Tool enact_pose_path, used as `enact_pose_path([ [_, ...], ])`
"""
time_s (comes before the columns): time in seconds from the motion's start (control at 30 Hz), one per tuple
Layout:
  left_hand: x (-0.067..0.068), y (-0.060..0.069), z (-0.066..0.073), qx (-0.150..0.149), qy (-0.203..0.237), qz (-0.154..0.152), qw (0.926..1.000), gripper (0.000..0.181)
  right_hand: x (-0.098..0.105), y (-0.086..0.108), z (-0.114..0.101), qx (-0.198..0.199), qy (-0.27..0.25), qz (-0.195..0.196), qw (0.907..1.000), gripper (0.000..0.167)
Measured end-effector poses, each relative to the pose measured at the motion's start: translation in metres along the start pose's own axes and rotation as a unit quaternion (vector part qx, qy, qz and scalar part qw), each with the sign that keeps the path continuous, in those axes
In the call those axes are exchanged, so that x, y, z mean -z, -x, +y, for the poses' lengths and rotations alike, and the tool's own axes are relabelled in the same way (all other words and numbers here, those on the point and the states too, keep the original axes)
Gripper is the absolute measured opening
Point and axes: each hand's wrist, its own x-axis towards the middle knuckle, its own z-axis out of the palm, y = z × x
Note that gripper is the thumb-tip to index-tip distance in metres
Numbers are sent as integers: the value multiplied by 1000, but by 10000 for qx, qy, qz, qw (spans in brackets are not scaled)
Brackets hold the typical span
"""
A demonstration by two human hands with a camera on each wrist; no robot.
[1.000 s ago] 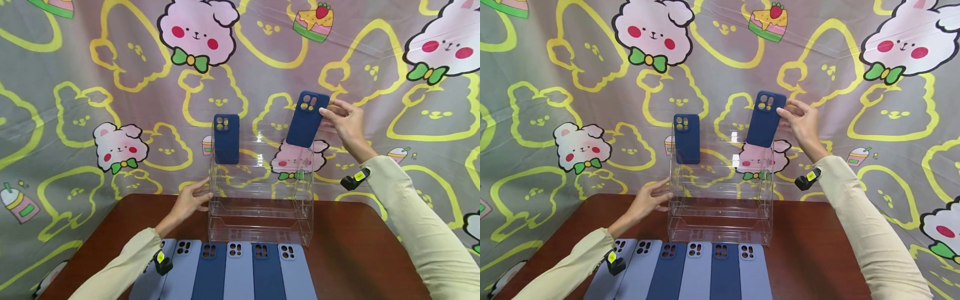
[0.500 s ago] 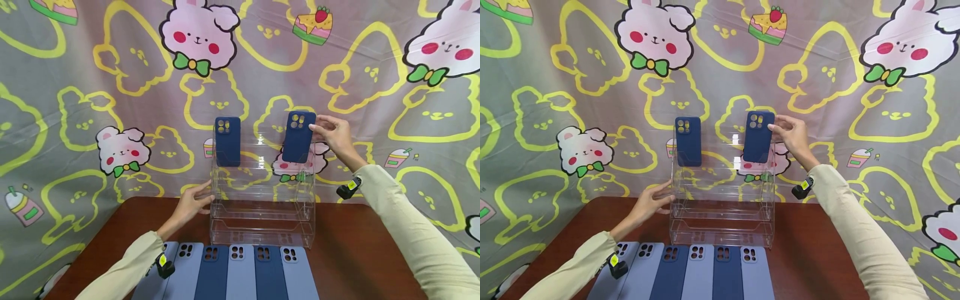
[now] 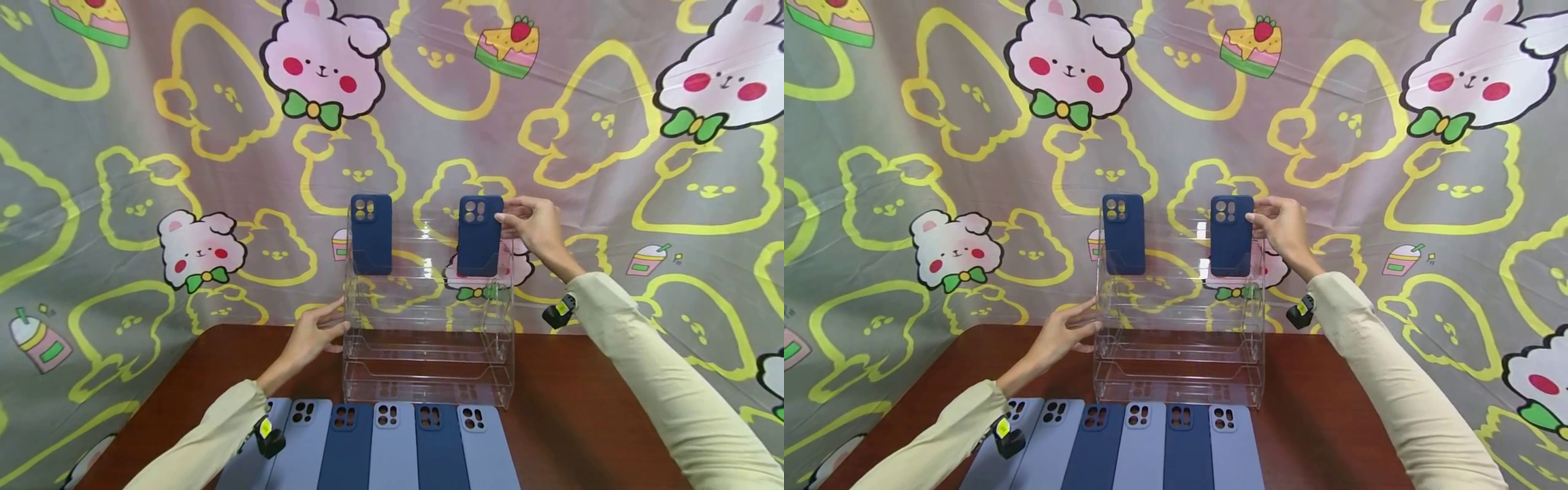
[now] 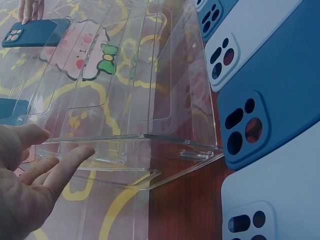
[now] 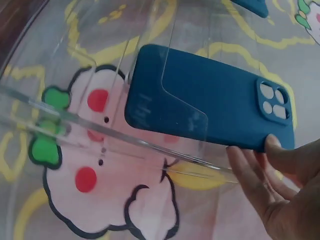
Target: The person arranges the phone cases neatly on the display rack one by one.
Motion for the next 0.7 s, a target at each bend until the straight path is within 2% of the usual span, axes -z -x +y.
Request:
enact_pose_path([
  [0.1,0,0,-1,-16,4,-8,10000,61,-2,1,-3,51,434,133,9990,33],
  [0.17,0,0,-1,-18,25,-5,10000,61,-2,2,-5,176,899,208,9956,30],
  [0.33,-2,-1,0,6,61,19,10000,61,1,6,-7,521,1881,451,9797,24],
  [0.43,-3,-1,0,-1,50,28,10000,61,4,7,-5,513,1935,461,9787,23],
  [0.7,-2,-1,-1,-16,-12,59,10000,61,10,13,-4,274,1795,246,9831,26],
])
